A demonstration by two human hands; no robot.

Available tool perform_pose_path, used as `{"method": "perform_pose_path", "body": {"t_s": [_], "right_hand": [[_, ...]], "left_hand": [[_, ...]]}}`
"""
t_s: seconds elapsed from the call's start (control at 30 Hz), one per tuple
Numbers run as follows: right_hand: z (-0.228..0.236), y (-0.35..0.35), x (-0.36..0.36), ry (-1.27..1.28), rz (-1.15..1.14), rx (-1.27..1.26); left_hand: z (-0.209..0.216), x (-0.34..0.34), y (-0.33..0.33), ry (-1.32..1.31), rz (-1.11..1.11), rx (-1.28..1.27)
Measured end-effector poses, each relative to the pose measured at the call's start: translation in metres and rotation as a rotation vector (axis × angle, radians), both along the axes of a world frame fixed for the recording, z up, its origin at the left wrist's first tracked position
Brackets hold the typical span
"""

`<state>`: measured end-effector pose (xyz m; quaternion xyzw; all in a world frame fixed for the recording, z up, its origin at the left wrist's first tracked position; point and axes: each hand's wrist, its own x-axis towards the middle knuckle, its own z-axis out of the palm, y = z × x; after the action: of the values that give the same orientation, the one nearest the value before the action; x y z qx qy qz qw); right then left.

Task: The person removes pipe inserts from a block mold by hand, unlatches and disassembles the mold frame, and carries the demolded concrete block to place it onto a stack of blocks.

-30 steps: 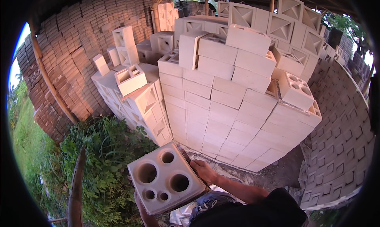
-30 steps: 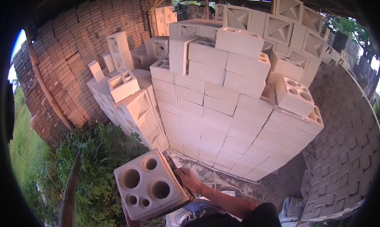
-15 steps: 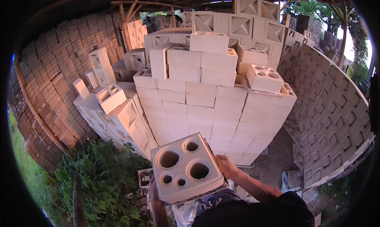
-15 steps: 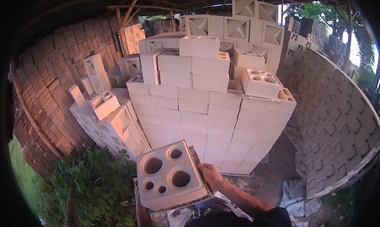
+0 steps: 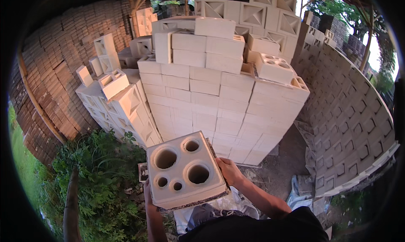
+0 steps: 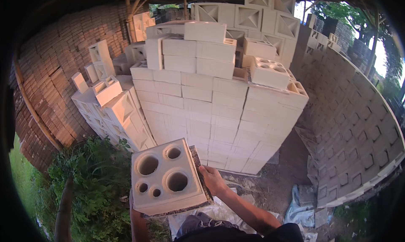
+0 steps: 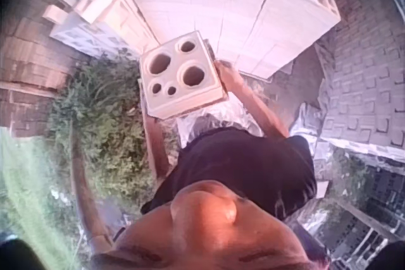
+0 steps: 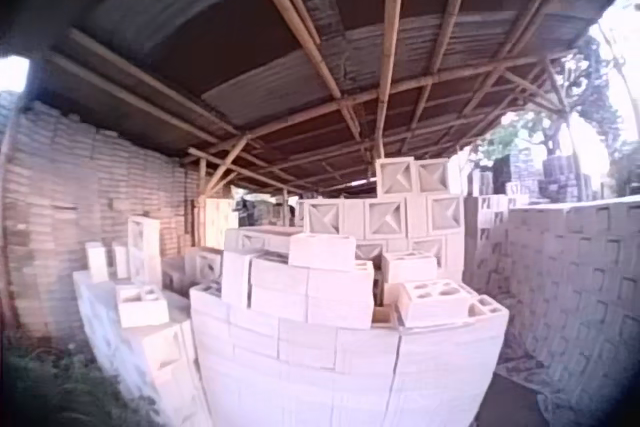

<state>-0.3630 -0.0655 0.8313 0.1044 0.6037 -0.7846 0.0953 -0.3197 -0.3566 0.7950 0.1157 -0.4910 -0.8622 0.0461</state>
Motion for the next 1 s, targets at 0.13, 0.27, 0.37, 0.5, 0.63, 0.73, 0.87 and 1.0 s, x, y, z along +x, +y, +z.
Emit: {"method": "perform_pose_path", "body": {"t_s": [0.13, 0.27, 0.37, 0.5, 0.63, 0.73, 0.87, 1.0], "right_hand": [[-0.01, 0.014, 0.027, -0.009, -0.022, 0.035], [0.011, 0.03, 0.057, -0.073, -0.111, 0.1], [0.003, 0.05, 0.068, -0.024, -0.146, 0.049], [0.005, 0.064, 0.071, 0.016, -0.22, 0.008], [0.009, 0.076, 0.067, 0.061, -0.227, -0.103], [0.012, 0.071, 0.053, 0.062, -0.227, -0.112], [0.004, 0.056, 0.02, 0.068, -0.194, -0.179], [-0.005, 0.039, -0.011, 0.124, -0.095, -0.196]], "left_hand": [[0.003, 0.022, 0.009, -0.017, -0.042, 0.019], [0.012, 0.025, 0.028, -0.032, -0.127, 0.034], [0.022, 0.02, 0.044, -0.025, -0.222, 0.051], [0.032, -0.001, 0.059, -0.019, -0.301, 0.078], [0.013, -0.033, 0.067, -0.035, -0.313, -0.064], [0.012, -0.057, 0.07, -0.091, -0.295, -0.161], [0.008, -0.075, 0.048, -0.186, -0.229, -0.203], [0.01, -0.095, 0.03, -0.159, -0.199, -0.219]]}}
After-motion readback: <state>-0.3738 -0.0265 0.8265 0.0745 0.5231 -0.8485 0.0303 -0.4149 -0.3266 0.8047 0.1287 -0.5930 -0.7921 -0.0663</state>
